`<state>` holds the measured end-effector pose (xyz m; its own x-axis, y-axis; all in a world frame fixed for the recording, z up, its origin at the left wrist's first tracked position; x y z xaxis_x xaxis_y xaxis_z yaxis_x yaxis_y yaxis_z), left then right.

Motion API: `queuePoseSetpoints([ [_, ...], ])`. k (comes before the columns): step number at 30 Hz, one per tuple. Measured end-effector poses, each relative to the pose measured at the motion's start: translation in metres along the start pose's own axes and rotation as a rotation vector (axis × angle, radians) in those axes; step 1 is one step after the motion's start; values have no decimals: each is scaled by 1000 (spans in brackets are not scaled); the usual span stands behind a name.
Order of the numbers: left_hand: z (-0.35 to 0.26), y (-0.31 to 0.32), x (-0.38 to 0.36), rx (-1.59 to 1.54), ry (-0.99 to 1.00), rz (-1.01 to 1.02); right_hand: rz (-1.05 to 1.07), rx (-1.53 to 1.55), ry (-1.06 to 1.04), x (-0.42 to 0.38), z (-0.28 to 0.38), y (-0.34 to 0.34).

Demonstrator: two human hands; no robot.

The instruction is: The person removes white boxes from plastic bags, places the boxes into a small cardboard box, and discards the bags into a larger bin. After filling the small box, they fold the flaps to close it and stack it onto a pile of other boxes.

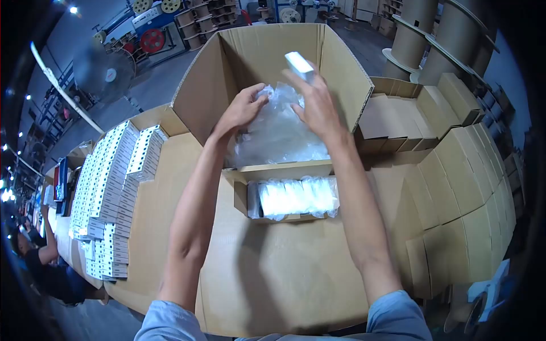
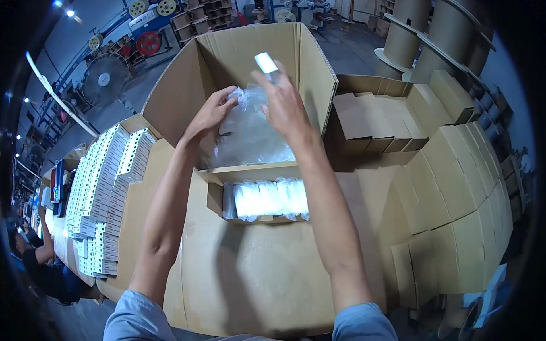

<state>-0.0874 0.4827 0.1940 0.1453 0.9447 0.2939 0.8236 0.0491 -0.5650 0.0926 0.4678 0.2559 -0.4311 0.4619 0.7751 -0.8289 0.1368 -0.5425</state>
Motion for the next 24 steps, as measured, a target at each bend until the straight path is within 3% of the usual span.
queuePoseSetpoints([
  [3, -3, -1, -3, 34, -33, 5, 275, -24, -76, 15, 0, 35],
  [7, 3, -15, -8, 366, -68, -185, 180, -52, 78, 22, -33, 30],
  [8, 7, -16, -9, 422, -95, -188, 71, -69, 105, 20, -40, 20],
  [11, 0, -16, -21, 529, 185, -381, -11, 87, 330, 14, -67, 9],
  [15, 12, -17, -16, 155, -71, -300, 61, 27, 431, 9, -71, 13],
  [17, 54, -8, -17, 411, -200, -202, 51, -154, 328, 10, -57, 16],
  [19, 85, 7, -27, 628, -497, -13, 36, -224, 245, 10, -42, 24],
  [21, 88, 8, -28, 586, -378, -89, 22, -195, 180, 12, -29, 37],
  [23, 84, 2, -24, 528, -326, -126, 157, -98, 134, 18, -25, 54],
  [24, 44, -11, -38, 362, -146, -368, 238, -38, 91, 21, -16, 57],
])
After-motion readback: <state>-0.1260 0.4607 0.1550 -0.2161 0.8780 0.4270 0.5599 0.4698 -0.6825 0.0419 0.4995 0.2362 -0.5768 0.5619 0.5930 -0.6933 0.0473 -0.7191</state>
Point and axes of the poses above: each hand's wrist, its own x-axis towards the middle knuckle, its own y-axis out of the palm, z = x × y, the point moved 9 cm from there along x, towards the middle knuckle, and after that the axes turned 5 degrees about z, right-handed, at the moved point
